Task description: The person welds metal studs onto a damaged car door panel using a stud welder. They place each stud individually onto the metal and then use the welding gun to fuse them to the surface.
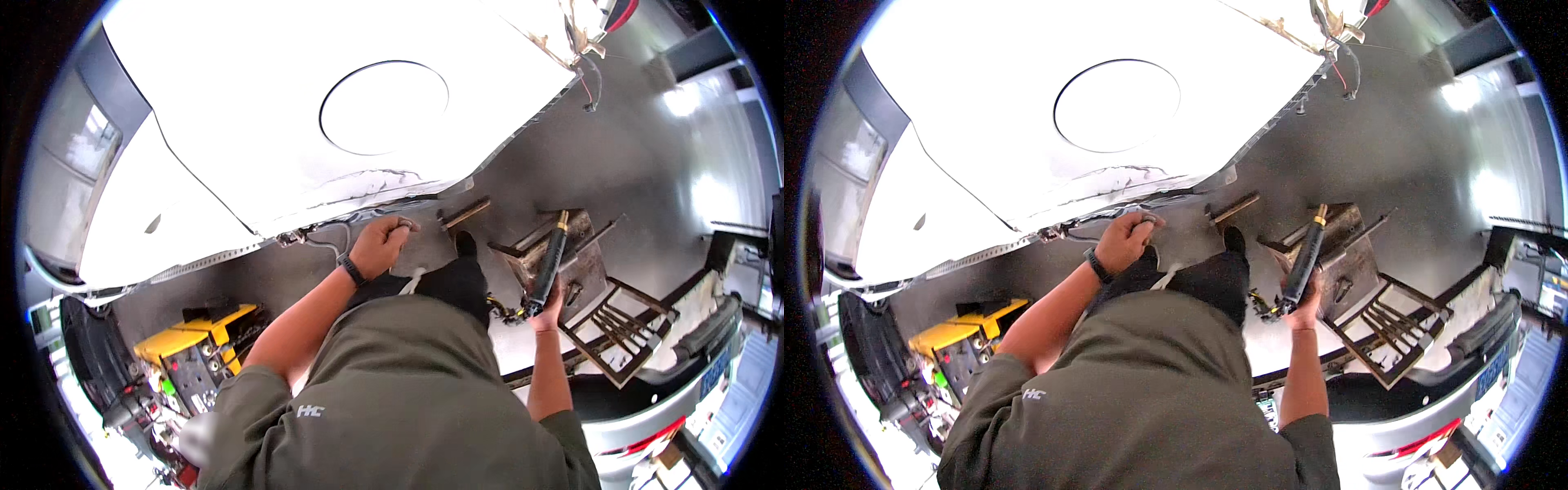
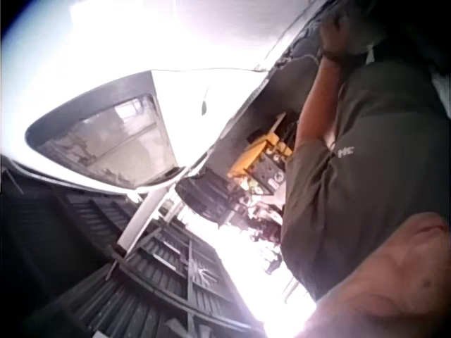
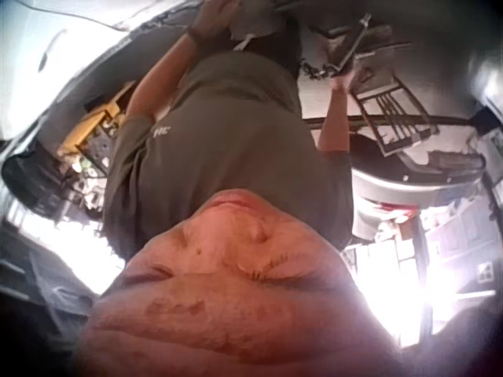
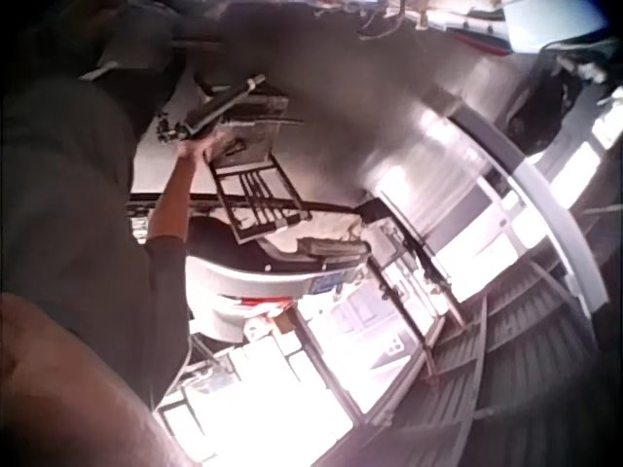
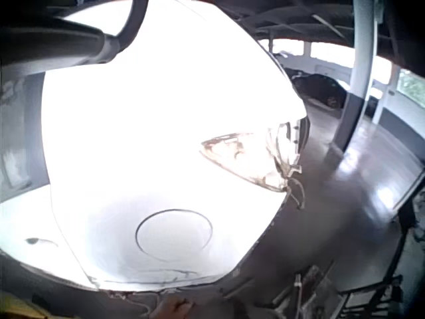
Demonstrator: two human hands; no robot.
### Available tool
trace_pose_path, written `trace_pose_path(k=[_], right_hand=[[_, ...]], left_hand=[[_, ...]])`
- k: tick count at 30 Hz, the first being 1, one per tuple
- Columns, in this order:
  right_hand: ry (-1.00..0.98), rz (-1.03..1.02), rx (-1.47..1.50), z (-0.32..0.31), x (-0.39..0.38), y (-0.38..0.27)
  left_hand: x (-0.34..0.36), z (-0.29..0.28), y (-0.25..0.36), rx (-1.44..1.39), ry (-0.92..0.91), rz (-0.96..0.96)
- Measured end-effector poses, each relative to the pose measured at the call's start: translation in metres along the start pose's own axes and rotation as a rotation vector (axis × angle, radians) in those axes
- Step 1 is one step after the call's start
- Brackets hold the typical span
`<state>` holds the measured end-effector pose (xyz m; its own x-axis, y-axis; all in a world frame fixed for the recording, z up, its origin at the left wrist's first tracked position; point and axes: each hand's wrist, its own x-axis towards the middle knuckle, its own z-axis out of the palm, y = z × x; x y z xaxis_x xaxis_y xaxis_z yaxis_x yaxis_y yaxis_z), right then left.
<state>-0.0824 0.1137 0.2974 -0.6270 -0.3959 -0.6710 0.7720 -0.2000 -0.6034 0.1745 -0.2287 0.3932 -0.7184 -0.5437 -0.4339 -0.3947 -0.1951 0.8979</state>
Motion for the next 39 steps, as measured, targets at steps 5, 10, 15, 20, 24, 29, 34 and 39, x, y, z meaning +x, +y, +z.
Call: trace_pose_path(k=[5,10,15,20,24,29,34,39], right_hand=[[-0.33,-0.57,-0.289,0.073,-0.059,0.061],[-0.509,-0.551,-0.553,0.127,-0.131,0.081],[-0.659,0.177,-0.194,0.172,-0.185,0.085],[-0.785,-0.024,-0.393,0.186,-0.178,0.137],[-0.774,0.097,-0.374,0.189,-0.174,0.144],[-0.86,0.205,-0.387,0.177,-0.166,0.146],[-0.939,0.283,-0.376,0.178,-0.171,0.141],[-0.918,0.32,-0.333,0.178,-0.178,0.142]], left_hand=[[-0.029,-0.045,0.004,-0.419,-0.106,-0.134],[-0.045,-0.071,-0.007,-0.465,-0.13,-0.195],[-0.042,-0.071,-0.017,-0.736,-0.125,-0.105],[-0.047,-0.068,-0.033,-1.037,-0.086,-0.05],[-0.051,-0.065,-0.052,-1.115,-0.053,-0.031],[-0.062,-0.057,-0.077,-1.215,-0.082,0.007],[-0.083,-0.048,-0.078,-1.166,-0.057,0.019],[-0.086,-0.041,-0.082,-1.21,0.002,0.085]])
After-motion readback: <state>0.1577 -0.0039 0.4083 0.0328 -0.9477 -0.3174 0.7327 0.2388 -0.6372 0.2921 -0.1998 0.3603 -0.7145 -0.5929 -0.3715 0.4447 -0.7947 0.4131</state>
